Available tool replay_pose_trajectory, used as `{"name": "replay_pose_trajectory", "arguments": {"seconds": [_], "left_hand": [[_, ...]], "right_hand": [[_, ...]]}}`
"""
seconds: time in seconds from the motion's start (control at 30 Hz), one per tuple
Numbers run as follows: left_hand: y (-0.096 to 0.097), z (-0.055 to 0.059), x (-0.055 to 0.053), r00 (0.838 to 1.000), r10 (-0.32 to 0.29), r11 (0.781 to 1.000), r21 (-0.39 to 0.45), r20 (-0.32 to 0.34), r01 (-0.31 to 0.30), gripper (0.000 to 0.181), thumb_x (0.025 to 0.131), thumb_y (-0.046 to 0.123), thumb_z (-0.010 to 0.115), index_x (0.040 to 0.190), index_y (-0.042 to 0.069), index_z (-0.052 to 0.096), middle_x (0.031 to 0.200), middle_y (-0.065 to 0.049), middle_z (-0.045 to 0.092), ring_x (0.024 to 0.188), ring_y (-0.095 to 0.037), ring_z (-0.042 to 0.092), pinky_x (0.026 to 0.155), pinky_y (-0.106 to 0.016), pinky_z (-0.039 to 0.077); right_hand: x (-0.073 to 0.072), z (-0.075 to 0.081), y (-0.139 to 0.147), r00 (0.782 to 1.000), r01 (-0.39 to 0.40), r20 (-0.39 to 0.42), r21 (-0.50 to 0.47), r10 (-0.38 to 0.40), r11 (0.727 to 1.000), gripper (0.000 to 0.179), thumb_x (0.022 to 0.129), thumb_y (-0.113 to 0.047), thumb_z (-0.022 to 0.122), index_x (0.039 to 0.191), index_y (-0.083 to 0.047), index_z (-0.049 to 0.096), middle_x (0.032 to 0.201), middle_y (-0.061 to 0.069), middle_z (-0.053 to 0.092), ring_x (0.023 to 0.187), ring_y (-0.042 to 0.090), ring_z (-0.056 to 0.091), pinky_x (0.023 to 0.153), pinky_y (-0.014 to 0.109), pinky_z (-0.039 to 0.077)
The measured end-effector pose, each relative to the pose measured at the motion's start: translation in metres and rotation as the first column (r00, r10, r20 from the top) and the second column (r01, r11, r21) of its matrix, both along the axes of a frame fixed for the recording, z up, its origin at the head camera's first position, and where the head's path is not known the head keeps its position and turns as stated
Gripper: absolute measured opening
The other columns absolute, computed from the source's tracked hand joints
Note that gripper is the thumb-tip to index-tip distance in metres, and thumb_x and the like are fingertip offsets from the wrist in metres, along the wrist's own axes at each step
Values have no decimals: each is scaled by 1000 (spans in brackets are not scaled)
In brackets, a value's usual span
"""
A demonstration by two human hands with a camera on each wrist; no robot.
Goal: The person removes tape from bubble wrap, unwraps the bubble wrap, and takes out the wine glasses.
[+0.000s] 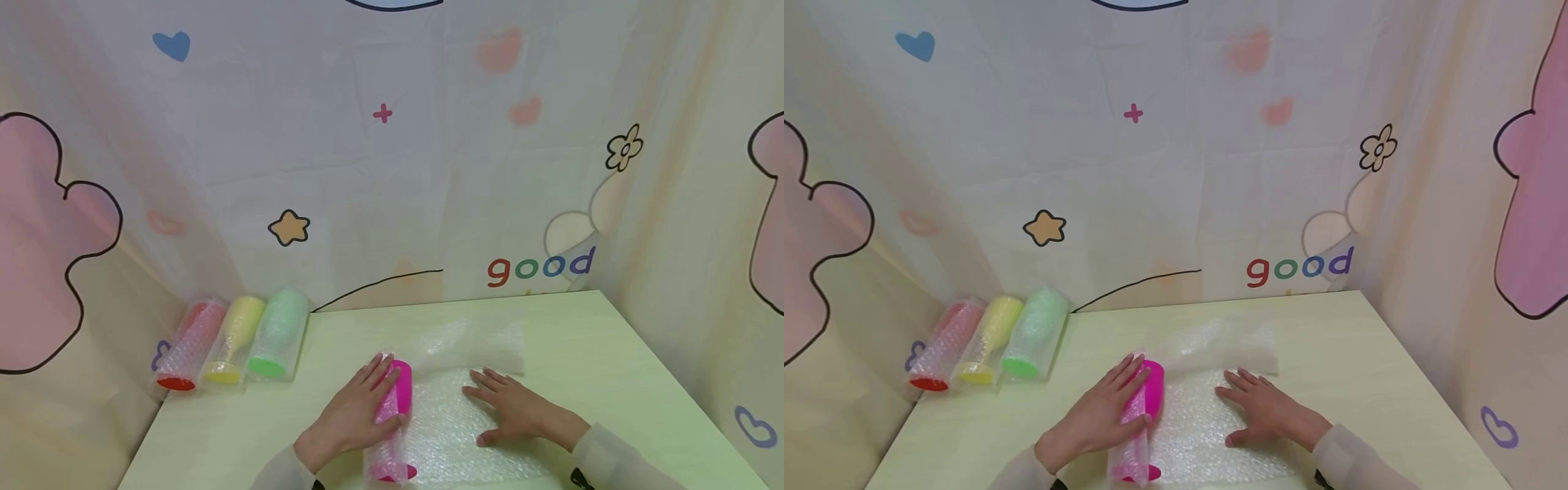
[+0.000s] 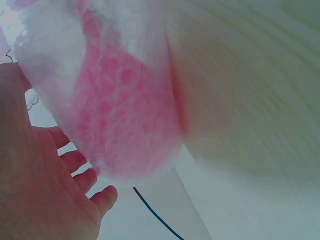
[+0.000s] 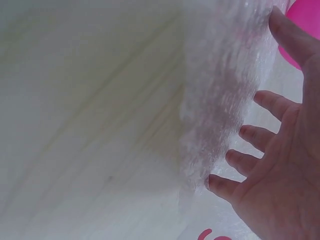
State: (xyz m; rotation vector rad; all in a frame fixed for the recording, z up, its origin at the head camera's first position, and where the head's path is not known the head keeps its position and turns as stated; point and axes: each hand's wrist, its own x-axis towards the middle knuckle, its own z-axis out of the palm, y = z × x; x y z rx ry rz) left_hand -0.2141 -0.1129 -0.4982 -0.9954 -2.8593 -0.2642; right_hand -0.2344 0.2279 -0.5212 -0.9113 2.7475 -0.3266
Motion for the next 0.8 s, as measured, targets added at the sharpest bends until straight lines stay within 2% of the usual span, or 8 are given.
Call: {"name": "replay_pose_trajectory", "arguments": {"seconds": [0.27, 0.53, 0.8], "left_hand": [[-16, -6, 4, 999, 18, 1000, 16, -41, -17, 78, 94, 55, 50, 154, 9, 31, 165, -7, 21, 153, -29, 17, 122, -41, 25], [-26, -11, 7, 999, 41, 998, 44, 7, -41, 80, 94, 58, 47, 155, 9, 28, 165, -4, 21, 153, -28, 18, 122, -40, 26], [-36, -15, 10, 998, 51, 997, 52, 38, -53, 82, 94, 59, 48, 154, 6, 29, 164, -5, 24, 152, -30, 21, 120, -41, 30]], "right_hand": [[2, 2, 10, 1000, -12, -16, 5, 12, 1000, 90, 77, -68, 66, 148, -17, 44, 160, 17, 31, 147, 46, 25, 114, 64, 27], [1, 1, 20, 999, -7, -40, 32, 9, 999, 91, 75, -68, 68, 148, -19, 44, 160, 16, 32, 147, 44, 26, 114, 63, 29], [1, 0, 28, 1000, 3, -13, 12, -3, 1000, 91, 75, -69, 67, 148, -21, 44, 160, 16, 31, 147, 45, 25, 113, 65, 28]]}}
